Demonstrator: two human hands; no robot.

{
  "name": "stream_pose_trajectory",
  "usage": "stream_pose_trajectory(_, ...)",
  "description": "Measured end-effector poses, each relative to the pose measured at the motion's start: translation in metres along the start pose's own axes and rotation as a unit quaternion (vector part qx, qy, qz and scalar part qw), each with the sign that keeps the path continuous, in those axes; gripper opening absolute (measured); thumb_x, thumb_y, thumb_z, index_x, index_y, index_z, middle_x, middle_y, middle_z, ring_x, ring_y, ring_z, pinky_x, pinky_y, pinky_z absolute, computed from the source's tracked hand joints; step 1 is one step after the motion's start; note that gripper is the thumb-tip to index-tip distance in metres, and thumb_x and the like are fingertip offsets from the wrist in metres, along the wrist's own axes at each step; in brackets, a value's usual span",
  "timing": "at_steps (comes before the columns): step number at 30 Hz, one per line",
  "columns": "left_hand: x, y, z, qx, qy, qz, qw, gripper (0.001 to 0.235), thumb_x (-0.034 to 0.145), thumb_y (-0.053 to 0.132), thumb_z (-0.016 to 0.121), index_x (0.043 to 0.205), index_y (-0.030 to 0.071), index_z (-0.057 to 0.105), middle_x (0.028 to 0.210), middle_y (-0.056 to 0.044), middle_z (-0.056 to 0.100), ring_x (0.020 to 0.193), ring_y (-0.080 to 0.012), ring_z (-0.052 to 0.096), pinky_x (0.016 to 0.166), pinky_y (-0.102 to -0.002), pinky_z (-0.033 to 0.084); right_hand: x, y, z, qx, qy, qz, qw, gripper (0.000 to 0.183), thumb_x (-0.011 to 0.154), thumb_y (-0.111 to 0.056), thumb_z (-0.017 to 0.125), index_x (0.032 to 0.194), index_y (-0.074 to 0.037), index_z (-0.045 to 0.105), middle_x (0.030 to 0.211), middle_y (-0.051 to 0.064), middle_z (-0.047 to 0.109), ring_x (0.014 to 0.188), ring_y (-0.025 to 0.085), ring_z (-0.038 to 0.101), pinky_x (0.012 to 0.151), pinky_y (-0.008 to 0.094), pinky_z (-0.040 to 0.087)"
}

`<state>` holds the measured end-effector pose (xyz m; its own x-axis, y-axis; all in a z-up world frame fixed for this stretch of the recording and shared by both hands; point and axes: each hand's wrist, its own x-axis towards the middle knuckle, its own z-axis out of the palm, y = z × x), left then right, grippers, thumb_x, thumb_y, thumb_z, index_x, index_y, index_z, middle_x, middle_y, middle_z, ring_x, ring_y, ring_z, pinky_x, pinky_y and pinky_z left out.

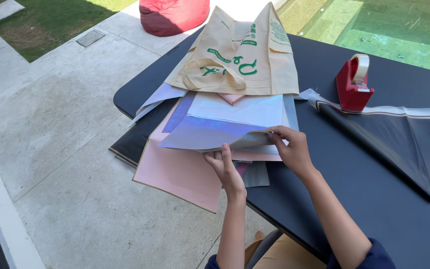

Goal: The person folds and layers sheets of black, iridescent, and translucent wrapping film by hand, occasionally using scissors to make small adjustments.

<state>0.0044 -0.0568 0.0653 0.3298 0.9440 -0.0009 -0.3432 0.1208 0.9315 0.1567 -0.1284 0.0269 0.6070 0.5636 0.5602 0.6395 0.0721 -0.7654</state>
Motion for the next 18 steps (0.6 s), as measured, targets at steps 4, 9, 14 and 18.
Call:
stream_pose_trajectory(4, 0.001, -0.038, 0.007, -0.281, 0.082, -0.178, 0.94, 0.084, 0.096, 0.029, 0.069, 0.157, 0.014, 0.013, 0.146, -0.014, 0.031, 0.131, -0.0317, 0.046, 0.112, -0.051, 0.04, -0.012, 0.018, -0.049, 0.008, -0.051, 0.04, 0.998, 0.021, 0.095, 0.004, 0.063, 0.092, -0.009, 0.079, 0.072, 0.01, 0.073, 0.078, 0.028, 0.072, 0.083, 0.045, 0.056)
stream_pose_trajectory(9, -0.047, -0.074, 0.045, -0.288, 0.073, -0.239, 0.925, 0.067, 0.105, 0.029, 0.057, 0.156, 0.014, 0.015, 0.147, -0.017, 0.033, 0.131, -0.035, 0.049, 0.113, -0.052, 0.044, -0.026, 0.002, -0.119, -0.048, -0.065, 0.108, 0.991, 0.017, 0.095, 0.003, 0.064, 0.09, -0.007, 0.077, 0.078, 0.013, 0.075, 0.087, 0.029, 0.072, 0.092, 0.049, 0.052)
stream_pose_trajectory(14, -0.108, -0.063, 0.089, -0.221, 0.047, -0.265, 0.937, 0.068, 0.107, 0.04, 0.054, 0.157, 0.017, 0.015, 0.161, -0.013, 0.025, 0.149, -0.0359, 0.032, 0.122, -0.051, 0.032, -0.042, -0.017, -0.172, -0.081, -0.04, 0.17, 0.981, 0.016, 0.097, 0.003, 0.063, 0.096, -0.005, 0.077, 0.089, 0.016, 0.076, 0.102, 0.033, 0.07, 0.102, 0.052, 0.047)
stream_pose_trajectory(18, -0.125, -0.071, 0.105, -0.227, 0.036, -0.268, 0.935, 0.066, 0.108, 0.04, 0.053, 0.157, 0.016, 0.017, 0.159, -0.012, 0.027, 0.147, -0.0322, 0.036, 0.121, -0.047, 0.035, -0.047, -0.019, -0.191, -0.099, -0.017, 0.173, 0.98, 0.04, 0.091, 0.023, 0.046, 0.103, -0.002, 0.076, 0.102, 0.02, 0.075, 0.11, 0.039, 0.068, 0.107, 0.052, 0.047)
